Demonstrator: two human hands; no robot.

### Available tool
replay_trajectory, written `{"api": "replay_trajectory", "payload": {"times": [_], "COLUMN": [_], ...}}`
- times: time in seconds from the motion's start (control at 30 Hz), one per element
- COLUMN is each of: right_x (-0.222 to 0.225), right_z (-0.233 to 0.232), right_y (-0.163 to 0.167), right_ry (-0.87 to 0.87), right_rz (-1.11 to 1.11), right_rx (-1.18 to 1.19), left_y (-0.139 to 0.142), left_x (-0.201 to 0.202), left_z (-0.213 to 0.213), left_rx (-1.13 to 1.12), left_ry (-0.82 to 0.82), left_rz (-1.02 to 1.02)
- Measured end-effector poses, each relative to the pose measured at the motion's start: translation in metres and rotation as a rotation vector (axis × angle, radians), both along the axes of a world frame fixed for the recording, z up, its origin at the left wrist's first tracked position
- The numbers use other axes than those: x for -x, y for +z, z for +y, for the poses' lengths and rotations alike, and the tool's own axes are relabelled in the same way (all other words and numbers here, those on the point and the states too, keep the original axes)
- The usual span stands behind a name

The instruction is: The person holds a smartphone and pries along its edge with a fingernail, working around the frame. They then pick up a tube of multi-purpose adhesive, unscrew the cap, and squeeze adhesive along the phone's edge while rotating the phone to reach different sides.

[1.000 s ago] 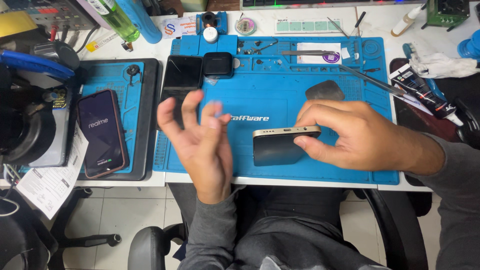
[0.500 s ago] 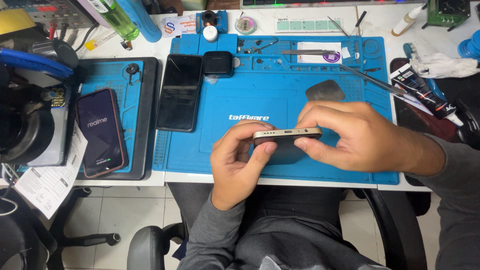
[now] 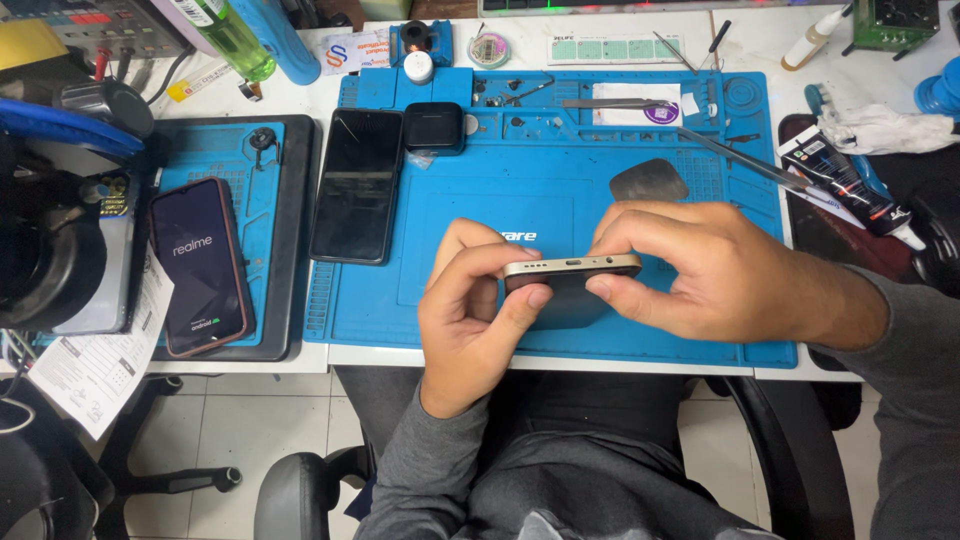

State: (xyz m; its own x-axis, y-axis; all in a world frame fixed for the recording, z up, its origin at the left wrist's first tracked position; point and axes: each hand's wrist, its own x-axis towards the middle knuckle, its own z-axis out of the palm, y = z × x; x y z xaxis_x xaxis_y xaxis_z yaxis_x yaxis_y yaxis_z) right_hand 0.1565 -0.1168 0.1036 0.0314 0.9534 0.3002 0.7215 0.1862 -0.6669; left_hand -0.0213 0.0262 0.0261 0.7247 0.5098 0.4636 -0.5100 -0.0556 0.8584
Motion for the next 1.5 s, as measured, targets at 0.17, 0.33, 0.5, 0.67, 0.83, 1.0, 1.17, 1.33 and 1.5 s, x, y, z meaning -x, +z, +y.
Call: {"api": "replay_trajectory", "payload": {"times": [0.17, 0.33, 0.5, 0.67, 0.83, 1.0, 1.17, 1.33, 1.5], "right_x": [-0.001, -0.001, -0.001, -0.001, -0.001, -0.002, -0.002, -0.002, -0.002], "right_z": [0.000, 0.000, 0.000, 0.000, 0.000, -0.001, -0.002, -0.002, -0.001], "right_y": [0.000, -0.001, 0.000, 0.001, 0.002, 0.003, 0.003, 0.003, 0.003], "right_ry": [0.012, 0.007, 0.006, 0.003, 0.009, 0.024, 0.024, 0.020, 0.014], "right_rz": [-0.005, -0.005, -0.012, 0.000, 0.021, 0.020, 0.012, 0.014, 0.015], "right_rx": [-0.021, -0.020, -0.027, -0.020, -0.009, -0.015, -0.011, -0.009, -0.009], "left_y": [-0.009, -0.021, -0.012, 0.002, -0.001, -0.003, -0.003, -0.004, -0.004], "left_x": [0.000, 0.001, 0.000, 0.006, -0.001, 0.000, 0.000, 0.000, -0.001], "left_z": [0.001, 0.019, 0.021, 0.006, -0.007, -0.010, -0.008, -0.007, -0.007], "left_rx": [0.205, 0.133, 0.239, 0.093, 0.086, 0.123, 0.091, 0.115, 0.116], "left_ry": [0.113, 0.354, 0.366, -0.078, -0.080, -0.053, -0.049, -0.057, -0.060], "left_rz": [-0.140, -0.281, -0.274, -0.099, 0.064, 0.071, 0.082, 0.090, 0.092]}}
